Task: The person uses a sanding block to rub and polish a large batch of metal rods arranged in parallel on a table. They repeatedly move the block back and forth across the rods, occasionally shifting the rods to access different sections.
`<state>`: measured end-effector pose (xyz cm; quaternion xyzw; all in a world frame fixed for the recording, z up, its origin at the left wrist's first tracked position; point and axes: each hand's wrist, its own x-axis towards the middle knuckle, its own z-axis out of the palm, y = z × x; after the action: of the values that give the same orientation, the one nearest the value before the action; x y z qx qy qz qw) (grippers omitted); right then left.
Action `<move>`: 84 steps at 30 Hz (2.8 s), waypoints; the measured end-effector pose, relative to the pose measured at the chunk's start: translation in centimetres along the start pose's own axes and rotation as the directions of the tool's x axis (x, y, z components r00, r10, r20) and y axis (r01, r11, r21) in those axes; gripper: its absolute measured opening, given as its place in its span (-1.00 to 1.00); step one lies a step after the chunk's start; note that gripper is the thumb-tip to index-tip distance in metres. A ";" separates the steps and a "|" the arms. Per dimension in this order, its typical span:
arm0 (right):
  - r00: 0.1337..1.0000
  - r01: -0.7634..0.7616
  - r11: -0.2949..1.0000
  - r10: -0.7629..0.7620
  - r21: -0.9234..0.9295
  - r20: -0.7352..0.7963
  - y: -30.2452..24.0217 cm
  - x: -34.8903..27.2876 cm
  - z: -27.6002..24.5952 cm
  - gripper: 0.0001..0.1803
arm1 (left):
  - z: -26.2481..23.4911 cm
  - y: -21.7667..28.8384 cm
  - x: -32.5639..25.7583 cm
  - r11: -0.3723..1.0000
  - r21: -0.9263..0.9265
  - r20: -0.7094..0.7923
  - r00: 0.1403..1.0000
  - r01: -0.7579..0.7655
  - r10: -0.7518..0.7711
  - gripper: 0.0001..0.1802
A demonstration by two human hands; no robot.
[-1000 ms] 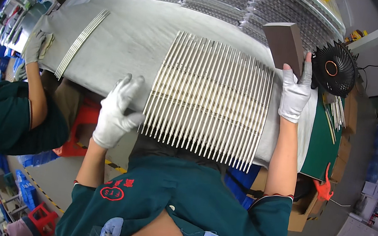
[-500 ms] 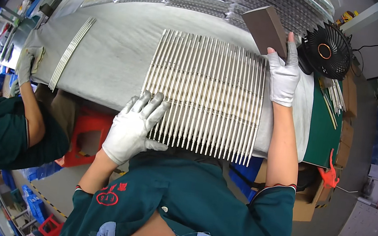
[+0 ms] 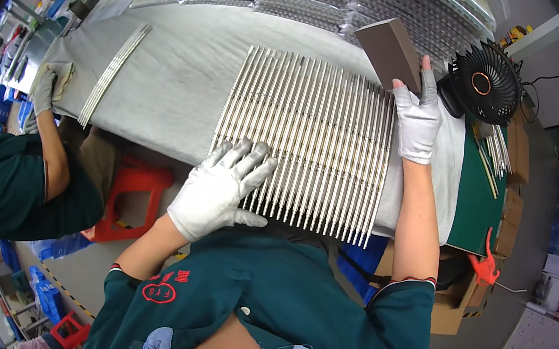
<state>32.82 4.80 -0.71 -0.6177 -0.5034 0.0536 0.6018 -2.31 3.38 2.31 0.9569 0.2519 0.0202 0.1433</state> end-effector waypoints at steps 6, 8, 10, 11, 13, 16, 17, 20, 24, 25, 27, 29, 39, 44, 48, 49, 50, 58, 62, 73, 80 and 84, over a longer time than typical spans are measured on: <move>1.000 0.009 0.999 -0.008 0.046 -0.006 0.0 0.0 0.0 -0.27 | -2.3 -3.9 -1.3 0.998 0.007 -0.158 0.985 0.068 -0.066 -0.03; 1.000 0.001 0.999 0.000 0.036 -0.013 0.3 -0.1 -0.3 -0.27 | -2.7 -6.9 -0.1 0.976 0.076 -0.293 0.940 0.203 -0.173 -0.15; 1.000 0.014 1.000 -0.014 -0.001 -0.002 0.3 0.1 -0.1 -0.27 | -2.5 -9.8 1.8 0.965 0.124 -0.362 0.916 0.232 -0.173 -0.24; 1.000 0.018 1.000 -0.018 -0.019 0.004 0.3 0.1 0.0 -0.27 | -2.7 -10.4 3.1 0.969 0.144 -0.370 0.919 0.202 -0.137 -0.26; 1.000 0.005 1.000 -0.005 0.002 0.008 0.5 0.1 0.0 -0.27 | -2.8 -10.4 6.7 0.975 0.176 -0.387 0.920 0.134 -0.057 -0.29; 1.000 -0.016 1.000 0.016 -0.013 -0.005 0.3 0.0 0.0 -0.27 | -2.7 -9.2 11.5 0.962 0.259 -0.318 0.933 -0.084 0.167 -0.28; 1.000 -0.023 0.999 0.022 -0.026 -0.012 0.3 0.0 0.0 -0.27 | -2.5 -8.9 12.8 0.965 0.231 -0.320 0.928 -0.120 0.192 -0.28; 0.998 -0.033 0.999 0.032 -0.024 -0.057 0.8 -0.1 -0.3 -0.27 | -1.8 -8.4 14.8 0.972 0.151 -0.318 0.923 -0.178 0.218 -0.27; 0.996 -0.048 0.997 0.044 -0.055 -0.080 1.0 -0.1 -0.2 -0.27 | -0.7 -9.9 14.8 0.980 0.124 -0.324 0.927 -0.157 0.189 -0.26; 0.992 -0.101 0.995 0.101 0.000 -0.074 1.1 -0.1 -0.3 -0.26 | -0.9 -10.4 14.4 0.978 0.147 -0.322 0.928 -0.147 0.188 -0.26; 0.995 -0.069 0.996 0.065 -0.054 -0.078 1.2 0.1 -0.4 -0.25 | -1.2 -11.6 13.6 0.979 0.170 -0.318 0.934 -0.112 0.162 -0.24; 0.996 -0.060 0.997 0.057 -0.051 -0.074 1.5 0.1 -0.4 -0.24 | -1.7 -12.7 12.6 0.976 0.200 -0.304 0.942 -0.080 0.140 -0.22; 0.987 -0.151 0.987 0.153 0.056 -0.038 1.2 -0.1 0.4 -0.25 | -1.4 -10.7 13.5 0.975 0.183 -0.345 0.920 -0.129 0.186 -0.21; 0.991 -0.127 0.991 0.128 0.028 -0.038 1.1 -0.1 0.4 -0.26 | -0.7 -8.9 15.0 0.980 0.098 -0.362 0.911 -0.175 0.199 -0.23; 0.993 -0.111 0.994 0.111 0.018 -0.039 1.2 -0.2 0.3 -0.26 | -1.4 -9.7 14.2 0.985 0.043 -0.401 0.900 -0.167 0.170 -0.22; 0.991 -0.127 0.992 0.127 0.027 -0.038 1.2 -0.1 0.2 -0.27 | -1.8 -10.0 13.9 0.989 0.037 -0.412 0.899 -0.146 0.148 -0.20; 0.989 -0.143 0.989 0.144 0.036 -0.037 1.3 -0.1 0.2 -0.27 | -2.2 -10.1 13.7 0.987 0.067 -0.393 0.905 -0.147 0.162 -0.20; 0.992 -0.123 0.992 0.123 -0.014 -0.023 1.8 0.1 0.6 -0.28 | -0.9 -7.8 14.0 0.967 0.061 -0.312 0.915 -0.248 0.254 -0.21; 0.990 -0.140 0.989 0.139 -0.038 -0.028 1.8 0.1 0.4 -0.28 | -0.6 -8.7 13.7 0.964 0.109 -0.241 0.934 -0.243 0.263 -0.18; 0.992 -0.130 0.989 0.129 -0.068 -0.016 1.6 0.0 0.4 -0.29 | -2.5 -13.5 10.1 0.979 0.155 -0.206 0.964 -0.135 0.166 -0.12; 0.992 -0.117 0.991 0.113 -0.062 -0.063 0.8 -0.2 0.4 -0.28 | -0.9 -8.5 13.5 0.970 0.102 -0.235 0.942 -0.220 0.238 -0.11; 0.991 -0.044 0.999 0.043 -0.007 -0.125 0.5 0.0 0.0 -0.28 | -1.0 -9.1 13.5 0.974 0.105 -0.231 0.948 -0.199 0.218 -0.11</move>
<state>33.12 4.89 -1.10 -0.6335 -0.4515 0.0257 0.6278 5.02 17.74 0.20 0.9736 0.1655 0.1411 0.0699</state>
